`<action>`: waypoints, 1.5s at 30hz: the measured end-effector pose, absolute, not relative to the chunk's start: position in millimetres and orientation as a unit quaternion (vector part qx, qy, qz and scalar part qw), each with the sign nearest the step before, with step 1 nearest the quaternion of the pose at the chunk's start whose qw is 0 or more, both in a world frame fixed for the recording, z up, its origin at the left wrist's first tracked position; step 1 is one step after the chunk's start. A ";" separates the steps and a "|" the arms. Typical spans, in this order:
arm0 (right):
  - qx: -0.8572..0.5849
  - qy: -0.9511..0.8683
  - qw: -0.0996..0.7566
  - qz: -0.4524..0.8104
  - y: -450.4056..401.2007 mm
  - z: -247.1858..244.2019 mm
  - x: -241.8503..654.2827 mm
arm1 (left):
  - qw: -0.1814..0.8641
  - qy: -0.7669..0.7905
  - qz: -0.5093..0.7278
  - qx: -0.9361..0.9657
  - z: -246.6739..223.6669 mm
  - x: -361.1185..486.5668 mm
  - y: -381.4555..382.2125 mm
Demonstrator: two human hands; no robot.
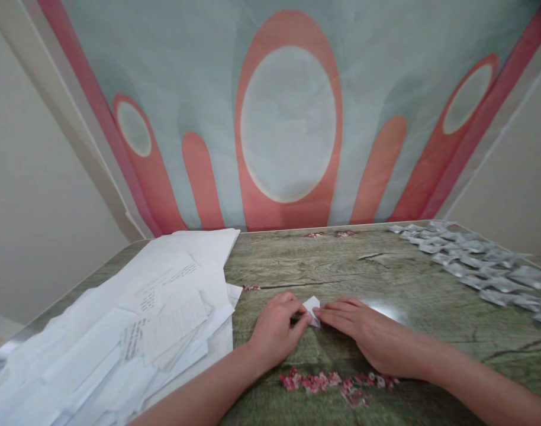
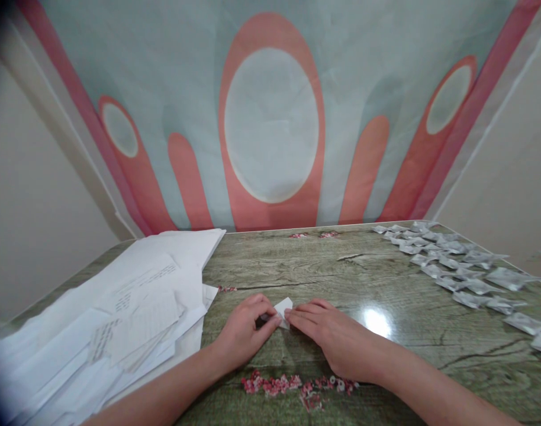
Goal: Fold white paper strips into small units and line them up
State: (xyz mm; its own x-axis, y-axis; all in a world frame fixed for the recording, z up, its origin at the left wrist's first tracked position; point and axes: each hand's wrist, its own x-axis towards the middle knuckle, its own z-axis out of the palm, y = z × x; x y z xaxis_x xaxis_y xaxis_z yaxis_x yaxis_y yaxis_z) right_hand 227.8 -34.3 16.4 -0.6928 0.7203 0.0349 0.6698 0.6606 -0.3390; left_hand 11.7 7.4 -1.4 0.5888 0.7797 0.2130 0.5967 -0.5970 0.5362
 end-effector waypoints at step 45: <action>-0.376 -0.916 0.047 0.132 -36.9 11.4 224.8 | 0.221 0.393 0.227 0.863 -6.1 12.6 13.0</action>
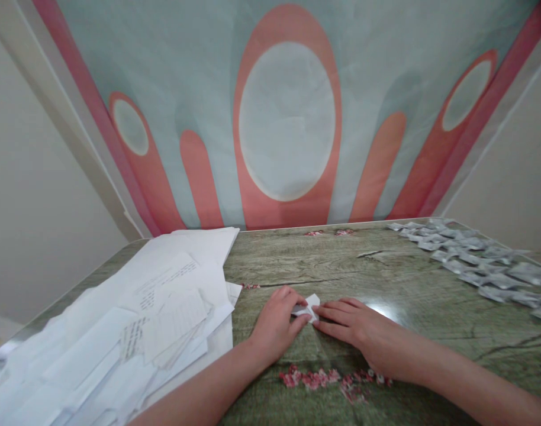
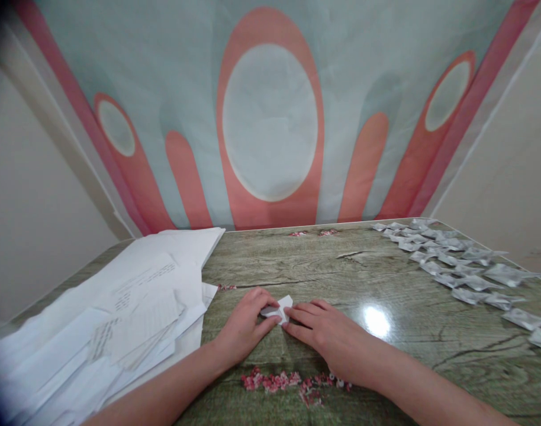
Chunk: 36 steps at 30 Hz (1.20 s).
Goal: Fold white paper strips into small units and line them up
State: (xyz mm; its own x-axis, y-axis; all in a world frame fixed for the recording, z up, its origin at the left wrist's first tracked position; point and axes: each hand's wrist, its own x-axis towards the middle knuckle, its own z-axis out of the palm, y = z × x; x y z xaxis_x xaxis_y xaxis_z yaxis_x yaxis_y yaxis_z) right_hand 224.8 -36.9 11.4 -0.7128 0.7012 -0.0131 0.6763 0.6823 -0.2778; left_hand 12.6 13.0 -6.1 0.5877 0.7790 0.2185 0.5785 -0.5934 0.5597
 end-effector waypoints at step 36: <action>-0.409 -0.906 0.054 0.091 -45.5 0.1 209.4 | -0.008 0.364 0.071 0.929 7.1 9.0 -24.6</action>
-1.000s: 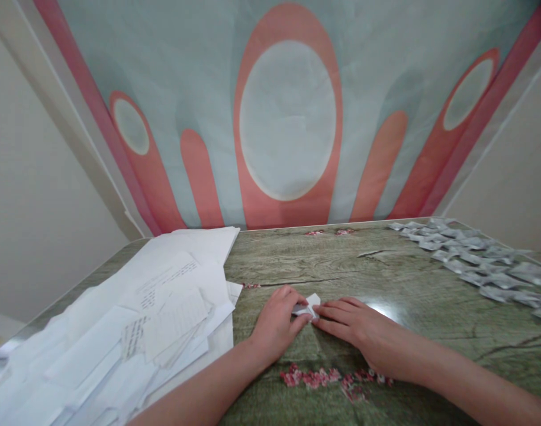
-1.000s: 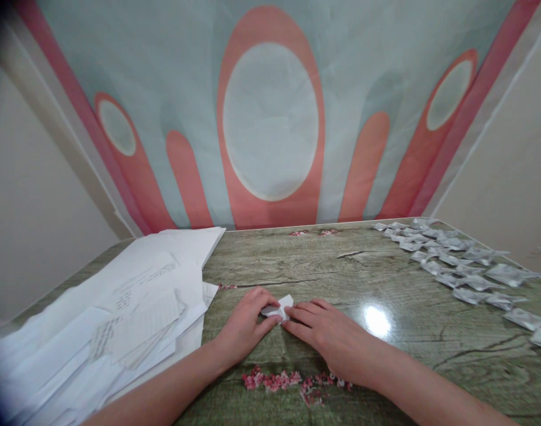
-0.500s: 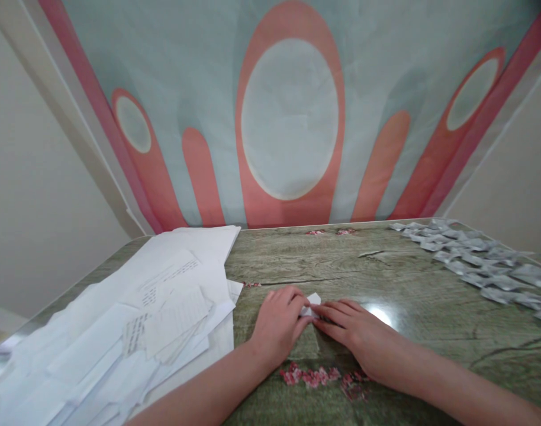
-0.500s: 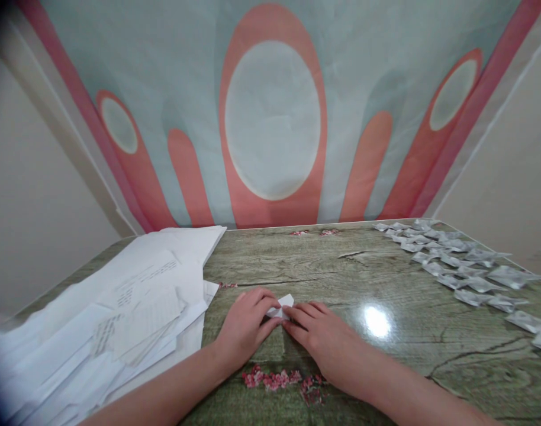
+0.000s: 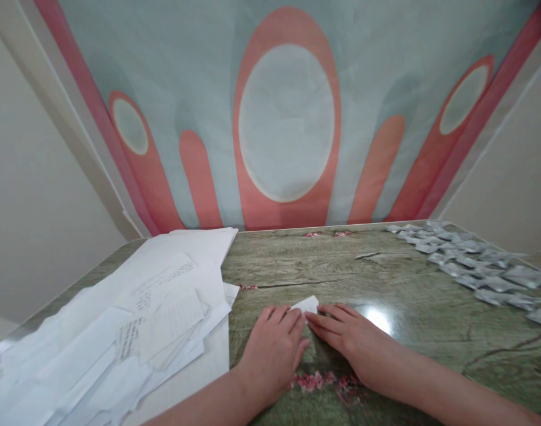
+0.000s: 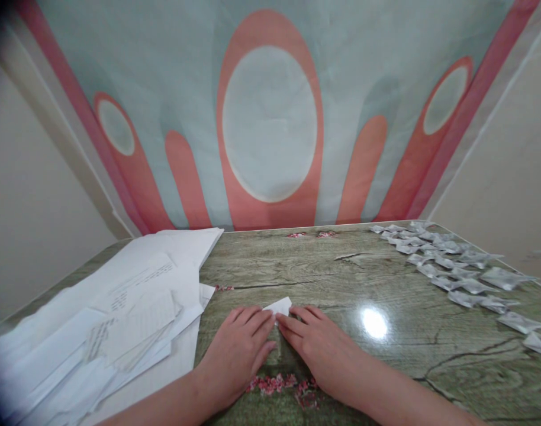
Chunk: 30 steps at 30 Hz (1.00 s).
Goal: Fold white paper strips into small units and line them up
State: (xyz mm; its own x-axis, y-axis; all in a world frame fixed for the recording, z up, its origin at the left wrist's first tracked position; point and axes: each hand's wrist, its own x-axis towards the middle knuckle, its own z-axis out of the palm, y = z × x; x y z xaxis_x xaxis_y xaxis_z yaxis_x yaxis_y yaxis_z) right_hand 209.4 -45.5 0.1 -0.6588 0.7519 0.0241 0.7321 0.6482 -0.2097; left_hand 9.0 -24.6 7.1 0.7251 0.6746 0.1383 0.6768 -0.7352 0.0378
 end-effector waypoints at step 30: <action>-0.416 -0.903 0.078 0.075 -46.8 -4.6 215.5 | 0.028 -0.357 -0.030 -0.933 3.5 4.9 -25.7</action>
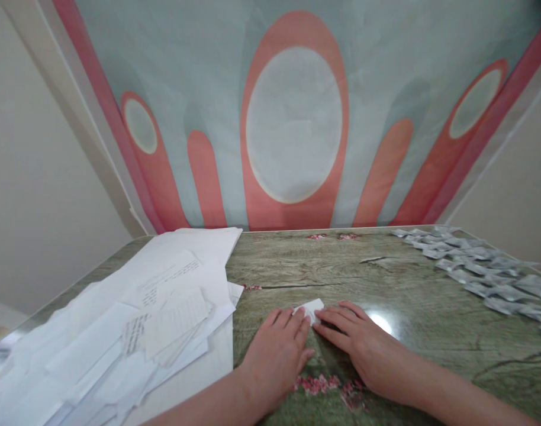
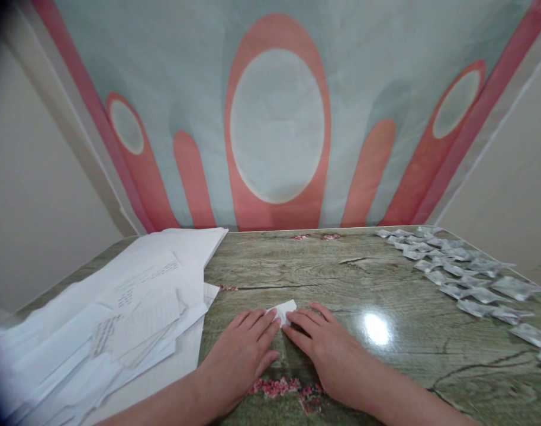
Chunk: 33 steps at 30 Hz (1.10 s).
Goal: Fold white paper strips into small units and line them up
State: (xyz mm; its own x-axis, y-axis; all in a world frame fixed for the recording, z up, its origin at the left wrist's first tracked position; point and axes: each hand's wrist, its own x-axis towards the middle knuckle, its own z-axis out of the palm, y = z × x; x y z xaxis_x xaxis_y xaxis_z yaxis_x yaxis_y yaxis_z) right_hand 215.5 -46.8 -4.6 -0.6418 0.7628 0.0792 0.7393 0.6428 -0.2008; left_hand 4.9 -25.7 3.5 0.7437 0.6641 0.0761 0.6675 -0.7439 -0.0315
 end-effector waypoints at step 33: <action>-0.406 -0.901 0.113 0.097 -43.1 0.2 212.7 | 0.020 -0.378 -0.030 -0.925 -0.6 14.5 -40.9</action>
State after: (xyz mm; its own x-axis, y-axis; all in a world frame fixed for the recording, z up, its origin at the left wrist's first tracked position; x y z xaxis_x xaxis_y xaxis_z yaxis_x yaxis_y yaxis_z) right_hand 212.7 -43.1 0.2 -0.6440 0.7547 0.1253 0.7105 0.6508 -0.2676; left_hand 14.5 -40.9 -0.6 0.7124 0.6982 0.0702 0.7006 -0.7134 -0.0145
